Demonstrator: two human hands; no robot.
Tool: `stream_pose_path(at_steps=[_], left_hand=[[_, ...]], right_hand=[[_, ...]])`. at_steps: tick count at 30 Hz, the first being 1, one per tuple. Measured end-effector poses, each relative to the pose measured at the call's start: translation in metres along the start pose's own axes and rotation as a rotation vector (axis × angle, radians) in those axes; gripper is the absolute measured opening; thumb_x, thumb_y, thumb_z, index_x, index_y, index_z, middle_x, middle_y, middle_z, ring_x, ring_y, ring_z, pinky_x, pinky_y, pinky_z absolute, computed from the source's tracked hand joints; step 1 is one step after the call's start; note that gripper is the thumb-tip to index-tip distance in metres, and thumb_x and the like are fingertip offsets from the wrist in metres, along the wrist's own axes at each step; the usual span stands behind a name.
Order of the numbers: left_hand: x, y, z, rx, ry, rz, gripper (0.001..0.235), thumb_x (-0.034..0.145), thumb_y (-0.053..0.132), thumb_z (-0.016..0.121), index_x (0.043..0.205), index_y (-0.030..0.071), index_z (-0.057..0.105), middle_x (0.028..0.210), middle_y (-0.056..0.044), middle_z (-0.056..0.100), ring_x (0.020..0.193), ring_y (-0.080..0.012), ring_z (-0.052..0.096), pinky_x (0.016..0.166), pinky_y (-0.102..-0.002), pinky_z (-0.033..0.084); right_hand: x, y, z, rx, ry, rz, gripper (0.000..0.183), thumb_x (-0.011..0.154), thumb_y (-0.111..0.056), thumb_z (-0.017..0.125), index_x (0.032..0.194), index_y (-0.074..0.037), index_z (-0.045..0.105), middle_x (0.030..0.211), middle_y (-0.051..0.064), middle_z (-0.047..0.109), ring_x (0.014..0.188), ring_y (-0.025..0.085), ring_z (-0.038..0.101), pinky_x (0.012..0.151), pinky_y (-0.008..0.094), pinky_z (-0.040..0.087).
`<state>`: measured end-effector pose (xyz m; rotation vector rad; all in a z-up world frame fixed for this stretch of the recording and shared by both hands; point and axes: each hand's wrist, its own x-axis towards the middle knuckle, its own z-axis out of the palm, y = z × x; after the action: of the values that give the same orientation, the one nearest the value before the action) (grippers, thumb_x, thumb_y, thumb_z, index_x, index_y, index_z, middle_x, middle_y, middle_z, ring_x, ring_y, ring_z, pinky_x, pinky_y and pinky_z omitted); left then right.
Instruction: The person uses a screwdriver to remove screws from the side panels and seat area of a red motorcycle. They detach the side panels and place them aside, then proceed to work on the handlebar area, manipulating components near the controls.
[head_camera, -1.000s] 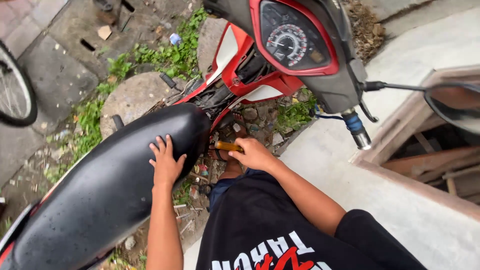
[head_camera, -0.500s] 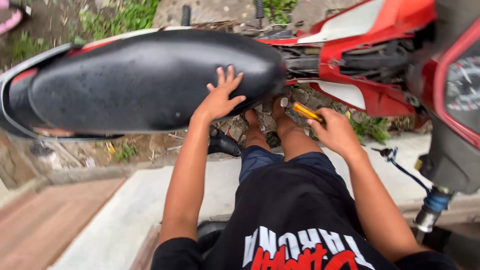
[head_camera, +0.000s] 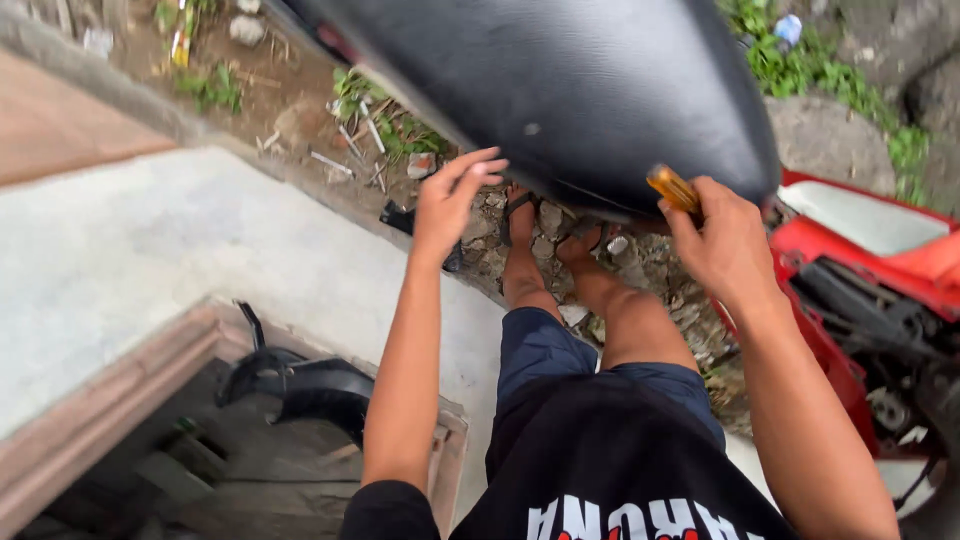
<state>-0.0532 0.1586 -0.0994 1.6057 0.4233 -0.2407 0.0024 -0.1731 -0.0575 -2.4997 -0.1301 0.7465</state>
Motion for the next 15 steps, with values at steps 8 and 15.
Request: stream_pose_path(at_steps=[8, 15], left_hand=[[-0.075, -0.282, -0.116, -0.624, 0.868, -0.560, 0.029, 0.096, 0.023, 0.058, 0.120, 0.010, 0.069, 0.109, -0.010, 0.078, 0.082, -0.0159, 0.072, 0.074, -0.026, 0.052], [-0.069, -0.446, -0.083, -0.812, 0.884, -1.064, 0.045, 0.090, 0.028, 0.059, 0.128, 0.005, 0.066, 0.122, -0.013, 0.074, 0.095, -0.0264, 0.071, 0.094, -0.036, 0.051]], right_hand=[[0.092, -0.132, 0.057, -0.193, -0.221, -0.150, 0.032, 0.105, -0.034, 0.068, 0.096, -0.004, 0.062, 0.069, 0.013, 0.057, 0.070, 0.032, 0.057, 0.065, 0.043, 0.044], [0.172, 0.032, 0.082, 0.434, -0.240, 0.375, 0.024, 0.107, -0.037, 0.066, 0.097, -0.030, 0.045, 0.070, -0.012, 0.042, 0.061, -0.001, 0.049, 0.048, 0.016, 0.032]])
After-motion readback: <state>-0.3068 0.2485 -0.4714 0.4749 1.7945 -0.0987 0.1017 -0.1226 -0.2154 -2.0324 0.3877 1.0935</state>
